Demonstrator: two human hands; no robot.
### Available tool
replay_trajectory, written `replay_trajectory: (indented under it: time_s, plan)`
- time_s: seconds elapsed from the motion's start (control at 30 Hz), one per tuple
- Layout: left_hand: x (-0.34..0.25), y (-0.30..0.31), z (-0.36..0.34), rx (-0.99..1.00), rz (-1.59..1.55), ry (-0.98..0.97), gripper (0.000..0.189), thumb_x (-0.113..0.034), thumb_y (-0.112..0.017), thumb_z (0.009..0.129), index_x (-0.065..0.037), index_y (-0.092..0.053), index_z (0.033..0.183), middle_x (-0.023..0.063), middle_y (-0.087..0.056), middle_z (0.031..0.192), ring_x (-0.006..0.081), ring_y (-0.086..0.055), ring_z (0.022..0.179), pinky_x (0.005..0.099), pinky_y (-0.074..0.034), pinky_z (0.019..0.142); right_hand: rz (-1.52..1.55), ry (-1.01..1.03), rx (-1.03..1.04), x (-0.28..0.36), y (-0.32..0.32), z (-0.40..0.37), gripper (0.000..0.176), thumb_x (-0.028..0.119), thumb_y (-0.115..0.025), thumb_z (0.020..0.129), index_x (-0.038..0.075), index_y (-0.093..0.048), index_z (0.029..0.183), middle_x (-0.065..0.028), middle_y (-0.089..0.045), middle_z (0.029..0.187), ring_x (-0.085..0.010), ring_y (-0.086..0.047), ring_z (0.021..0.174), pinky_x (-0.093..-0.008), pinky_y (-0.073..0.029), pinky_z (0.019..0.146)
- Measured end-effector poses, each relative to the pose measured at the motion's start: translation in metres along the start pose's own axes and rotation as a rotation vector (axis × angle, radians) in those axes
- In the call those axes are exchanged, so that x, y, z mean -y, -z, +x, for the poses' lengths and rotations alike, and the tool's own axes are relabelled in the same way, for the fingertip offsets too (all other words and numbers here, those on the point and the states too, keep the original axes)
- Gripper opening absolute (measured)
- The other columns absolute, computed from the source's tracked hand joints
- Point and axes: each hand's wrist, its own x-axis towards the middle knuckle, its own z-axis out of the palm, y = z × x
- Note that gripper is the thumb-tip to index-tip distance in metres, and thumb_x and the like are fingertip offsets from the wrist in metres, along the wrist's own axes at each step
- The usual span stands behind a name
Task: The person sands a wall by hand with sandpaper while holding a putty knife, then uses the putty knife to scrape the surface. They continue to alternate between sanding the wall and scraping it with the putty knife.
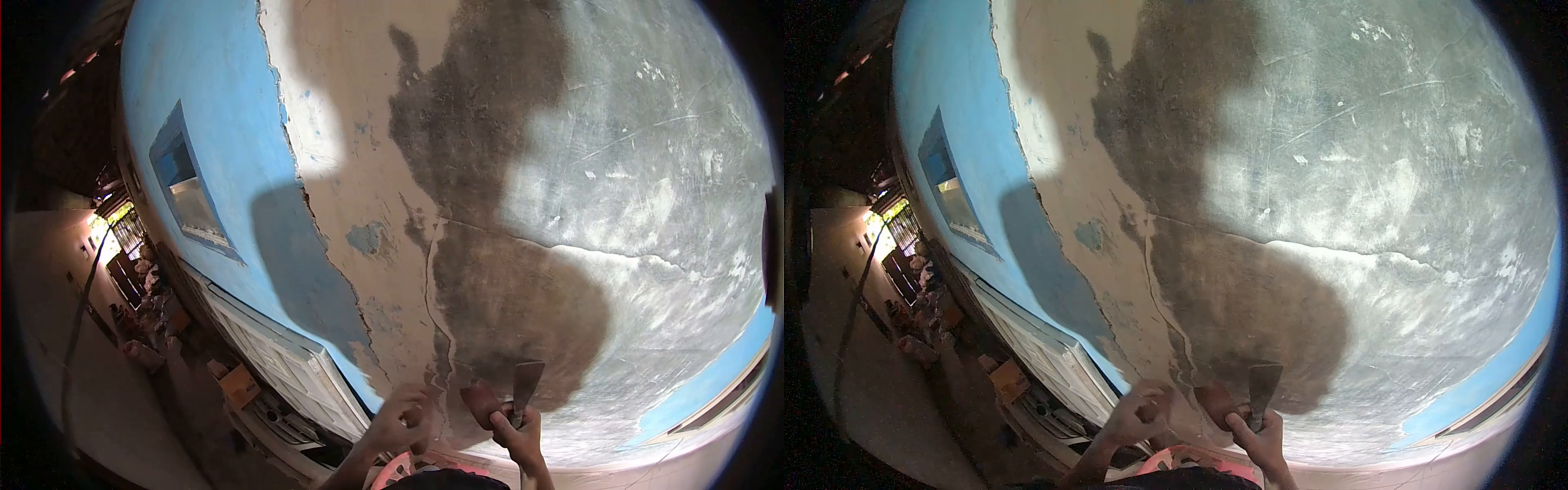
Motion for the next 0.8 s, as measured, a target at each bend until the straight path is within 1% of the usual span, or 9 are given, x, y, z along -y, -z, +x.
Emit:
replay_trajectory:
  time_s: [0.03,0.07,0.3,0.4,0.5,0.6,0.7,0.73,0.8]
  plan:
    - [0.002,0.0,-0.002,0.165,-0.042,0.016,0.039,-0.01,-0.061,0.081,0.002,-0.054,0.117,0.0093,-0.054,0.116,0.0169,-0.06,0.091,0.0281,-0.05,0.079,-0.027,-0.007,-0.005,0.001,-0.006,0.004,0.024,0.02,-0.075,0.083,-0.002,-0.067,0.091,-0.0007,-0.061,0.065,-0.0063,-0.052,0.053,-0.022,-0.04,0.048]
    - [-0.007,-0.002,0.0,0.4,-0.128,0.379,0.046,-0.012,-0.061,0.081,0.002,-0.049,0.123,0.0121,-0.055,0.119,0.0178,-0.058,0.103,0.0306,-0.049,0.086,-0.055,-0.013,-0.009,-0.001,-0.011,0.007,0.025,0.02,-0.075,0.083,-0.002,-0.067,0.091,-0.0005,-0.06,0.065,-0.0063,-0.052,0.053,-0.0221,-0.04,0.047]
    - [0.018,-0.047,-0.015,0.204,-0.271,0.246,0.047,-0.023,-0.062,0.092,0.002,-0.043,0.127,0.0108,-0.062,0.096,0.0152,-0.062,0.085,0.0297,-0.05,0.077,-0.158,-0.119,0.06,-0.004,-0.026,0.014,0.028,0.025,-0.076,0.081,-0.001,-0.069,0.091,-0.0016,-0.063,0.067,-0.007,-0.054,0.056,-0.0228,-0.042,0.05]
    - [0.014,-0.046,-0.01,0.226,-0.372,0.45,0.043,-0.033,-0.054,0.097,0.003,-0.048,0.12,0.0085,-0.062,0.092,0.0133,-0.061,0.083,0.0298,-0.05,0.073,-0.284,-0.114,0.048,-0.008,-0.025,0.014,0.031,0.026,-0.077,0.08,-0.002,-0.07,0.09,-0.0026,-0.063,0.067,-0.0087,-0.056,0.06,-0.0234,-0.044,0.054]
    - [0.001,-0.05,-0.005,0.091,-0.247,0.488,0.038,-0.033,-0.048,0.1,0.003,-0.055,0.111,0.0035,-0.059,0.073,0.0095,-0.056,0.064,0.026,-0.047,0.06,-0.365,0.0,0.069,-0.023,-0.024,0.022,0.039,0.028,-0.079,0.078,-0.004,-0.065,0.096,-0.0038,-0.063,0.069,-0.0105,-0.057,0.063,-0.025,-0.045,0.059]
    - [0.002,-0.064,-0.008,-0.216,-0.51,0.446,0.034,-0.031,-0.051,0.099,0.0,-0.062,0.094,0.002,-0.053,0.063,0.0092,-0.054,0.059,0.0236,-0.041,0.053,-0.286,0.147,-0.05,-0.033,-0.036,0.006,0.047,0.028,-0.08,0.077,-0.004,-0.058,0.104,-0.0056,-0.062,0.075,-0.0113,-0.057,0.063,-0.0258,-0.046,0.057]
    - [-0.008,-0.064,-0.007,-0.303,-0.51,0.307,0.034,-0.03,-0.047,0.101,-0.001,-0.062,0.096,0.0007,-0.051,0.062,0.0078,-0.051,0.057,0.0232,-0.039,0.051,-0.465,0.121,0.019,-0.028,-0.046,-0.013,0.048,0.023,-0.08,0.078,-0.003,-0.052,0.108,-0.0072,-0.061,0.08,-0.0133,-0.061,0.066,-0.026,-0.049,0.056]
    - [-0.012,-0.066,-0.007,-0.307,-0.472,0.314,0.033,-0.03,-0.047,0.101,-0.001,-0.062,0.097,0.0014,-0.052,0.064,0.0084,-0.052,0.059,0.024,-0.04,0.053,-0.161,0.117,0.069,-0.017,-0.057,-0.021,0.042,0.018,-0.078,0.079,-0.003,-0.054,0.106,-0.0091,-0.063,0.082,-0.0153,-0.064,0.07,-0.0257,-0.053,0.056]
    - [-0.019,-0.071,-0.007,-0.318,-0.39,0.336,0.033,-0.029,-0.046,0.101,-0.001,-0.063,0.097,0.0027,-0.055,0.069,0.0097,-0.052,0.062,0.0257,-0.042,0.057,-0.064,-0.107,0.121,-0.039,-0.05,-0.021,0.04,0.015,-0.077,0.079,-0.004,-0.055,0.107,-0.0103,-0.064,0.084,-0.0166,-0.065,0.072,-0.0263,-0.055,0.058]
